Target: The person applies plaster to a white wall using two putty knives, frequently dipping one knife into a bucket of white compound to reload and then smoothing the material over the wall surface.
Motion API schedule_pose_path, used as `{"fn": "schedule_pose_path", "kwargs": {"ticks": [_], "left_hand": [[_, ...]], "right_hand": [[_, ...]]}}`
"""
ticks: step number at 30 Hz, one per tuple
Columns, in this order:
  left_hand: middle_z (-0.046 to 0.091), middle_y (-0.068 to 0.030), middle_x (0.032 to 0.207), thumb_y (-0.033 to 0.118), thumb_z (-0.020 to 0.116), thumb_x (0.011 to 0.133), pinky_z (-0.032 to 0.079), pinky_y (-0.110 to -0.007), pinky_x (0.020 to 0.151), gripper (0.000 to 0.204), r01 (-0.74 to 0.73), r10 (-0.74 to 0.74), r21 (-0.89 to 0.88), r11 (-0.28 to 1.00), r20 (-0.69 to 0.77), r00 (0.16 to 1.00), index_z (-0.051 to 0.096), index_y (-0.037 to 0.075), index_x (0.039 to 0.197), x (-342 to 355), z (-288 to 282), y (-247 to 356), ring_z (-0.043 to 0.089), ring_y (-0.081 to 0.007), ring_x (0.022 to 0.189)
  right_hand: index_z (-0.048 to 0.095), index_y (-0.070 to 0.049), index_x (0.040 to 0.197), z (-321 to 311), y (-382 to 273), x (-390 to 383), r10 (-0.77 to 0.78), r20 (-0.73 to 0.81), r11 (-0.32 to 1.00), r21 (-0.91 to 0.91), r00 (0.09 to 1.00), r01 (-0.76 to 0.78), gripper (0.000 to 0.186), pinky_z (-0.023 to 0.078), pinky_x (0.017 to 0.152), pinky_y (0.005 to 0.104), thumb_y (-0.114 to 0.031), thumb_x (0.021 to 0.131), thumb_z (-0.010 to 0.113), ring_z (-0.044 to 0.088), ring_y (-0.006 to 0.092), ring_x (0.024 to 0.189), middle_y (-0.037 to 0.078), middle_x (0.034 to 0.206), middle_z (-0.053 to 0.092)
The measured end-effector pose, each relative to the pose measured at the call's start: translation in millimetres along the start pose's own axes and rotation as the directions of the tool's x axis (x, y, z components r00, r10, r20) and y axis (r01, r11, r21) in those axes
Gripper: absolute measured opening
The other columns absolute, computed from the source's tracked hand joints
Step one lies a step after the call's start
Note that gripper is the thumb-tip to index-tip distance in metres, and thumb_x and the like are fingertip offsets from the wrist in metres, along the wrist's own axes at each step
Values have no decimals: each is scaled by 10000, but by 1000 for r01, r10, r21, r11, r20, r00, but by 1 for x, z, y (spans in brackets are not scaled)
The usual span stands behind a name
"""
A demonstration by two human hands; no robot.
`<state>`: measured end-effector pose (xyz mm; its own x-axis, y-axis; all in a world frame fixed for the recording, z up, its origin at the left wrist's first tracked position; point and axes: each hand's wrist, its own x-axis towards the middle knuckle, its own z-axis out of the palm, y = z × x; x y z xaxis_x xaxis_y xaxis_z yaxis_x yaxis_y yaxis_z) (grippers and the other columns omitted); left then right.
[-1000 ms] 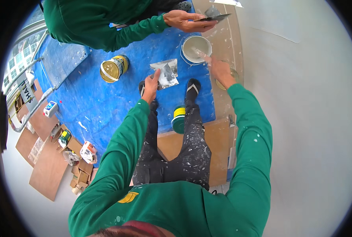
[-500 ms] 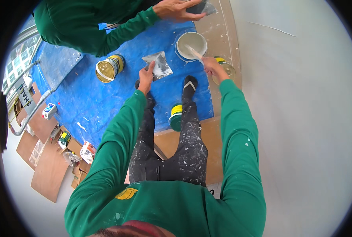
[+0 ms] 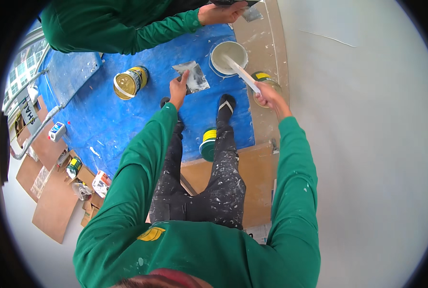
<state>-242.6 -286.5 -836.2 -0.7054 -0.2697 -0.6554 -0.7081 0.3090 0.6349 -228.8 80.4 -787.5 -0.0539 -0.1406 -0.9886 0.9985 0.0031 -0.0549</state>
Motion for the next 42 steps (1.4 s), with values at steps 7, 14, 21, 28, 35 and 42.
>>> {"fn": "schedule_pose_path", "kwargs": {"ticks": [7, 14, 21, 28, 35, 42], "left_hand": [[630, -137, 667, 585, 640, 938, 449, -432, 659, 617, -40, 46, 101, 994, -64, 997, 743, -21, 884, -1, 33, 18, 538, -238, 632], [700, -232, 794, 620, 584, 952, 497, -486, 756, 639, -85, 98, 124, 989, -105, 990, 761, 5, 954, 4, 61, 38, 681, -435, 838], [686, -265, 801, 644, 517, 973, 488, -525, 734, 687, -171, 178, 113, 979, -53, 983, 744, 3, 869, 6, 69, 61, 646, -495, 833], [625, -87, 686, 613, 535, 998, 450, -359, 610, 720, -81, 100, -133, 988, 139, 985, 691, -59, 791, 17, 76, 61, 537, -143, 650], [614, -18, 734, 573, 590, 993, 412, -301, 569, 645, -55, 111, -301, 952, 172, 979, 697, -43, 836, 26, 80, 49, 483, -80, 654], [579, -101, 613, 619, 581, 966, 435, -417, 589, 717, -131, 140, -198, 972, 34, 990, 643, -43, 697, 19, 67, 54, 483, -141, 611]], "right_hand": [[492, -181, 1328, -30, 34, -132, -30, -7, 999, 38, 1000, 30, 359, 200, 461, 187, -434, 1076, 455, 280, 25, 531, -52, 724, 451], [449, -147, 1436, -23, 42, -237, -47, -3, 999, -1, 999, 47, 482, 201, 469, 183, -462, 1072, 463, 256, 32, 543, -44, 729, 428], [401, -111, 1514, -1, 47, -277, -84, 38, 996, -17, 996, 85, 533, 215, 469, 186, -411, 1078, 457, 266, 32, 541, -40, 729, 415], [451, -98, 1524, 15, 83, -241, -322, -91, 934, -192, 942, 300, 516, 328, 474, 236, -278, 1051, 553, 415, 69, 600, -13, 755, 456], [482, -242, 1521, 31, 128, -218, -868, -36, 175, -955, 495, 239, 651, 488, 599, 399, -51, 929, 676, 544, 253, 664, 83, 814, 538], [514, -250, 1499, 38, 142, -226, -908, -65, 189, -945, 413, 267, 656, 471, 585, 412, -40, 906, 700, 523, 272, 647, 92, 805, 513]]}}
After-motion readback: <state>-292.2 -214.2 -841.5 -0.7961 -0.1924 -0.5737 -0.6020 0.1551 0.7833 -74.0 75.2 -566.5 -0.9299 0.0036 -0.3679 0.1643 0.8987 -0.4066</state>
